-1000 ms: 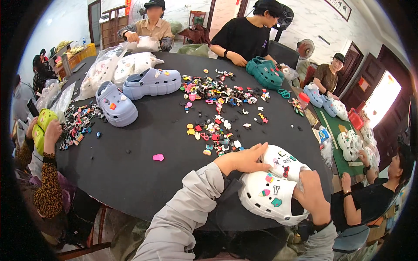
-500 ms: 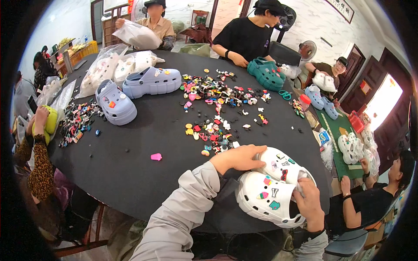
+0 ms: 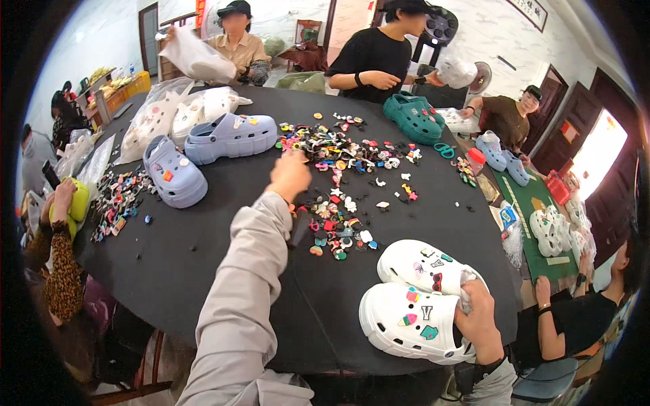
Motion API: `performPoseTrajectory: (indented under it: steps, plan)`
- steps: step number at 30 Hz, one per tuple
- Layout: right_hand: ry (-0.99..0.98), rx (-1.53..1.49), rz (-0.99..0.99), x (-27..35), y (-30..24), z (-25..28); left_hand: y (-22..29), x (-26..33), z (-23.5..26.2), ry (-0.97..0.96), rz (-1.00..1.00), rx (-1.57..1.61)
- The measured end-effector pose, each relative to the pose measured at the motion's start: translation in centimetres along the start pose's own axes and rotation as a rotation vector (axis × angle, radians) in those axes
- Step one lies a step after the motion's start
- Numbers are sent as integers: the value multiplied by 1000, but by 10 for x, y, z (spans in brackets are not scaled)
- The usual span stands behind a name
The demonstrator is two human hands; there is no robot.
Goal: Decorate white clogs with various plastic charms and pack them into plastic bags.
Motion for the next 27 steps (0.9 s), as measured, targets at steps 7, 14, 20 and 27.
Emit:
performPoseTrajectory:
  steps: [7,14,20,27]
  plan:
    - [-38,5,33,-8,-5,-9,-78,-38,1,-43,-71,-225]
    - [-6,19,6,-5,-5,1,-53,-21,29,324,-85,7]
    - [35,18,26,-7,-9,8,37,32,22,-109,-373,528]
    - [74,32,63,0,-20,18,181,174,25,-808,-423,752]
Point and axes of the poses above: each hand's wrist, its own x-axis away from the middle knuckle, its own z-axis out of the back of the hand, y = z × x, the point moved 8 cm from there along -x, towards the middle knuckle, and after that the axes turned 9 degrees about x, right-handed, at the moved point
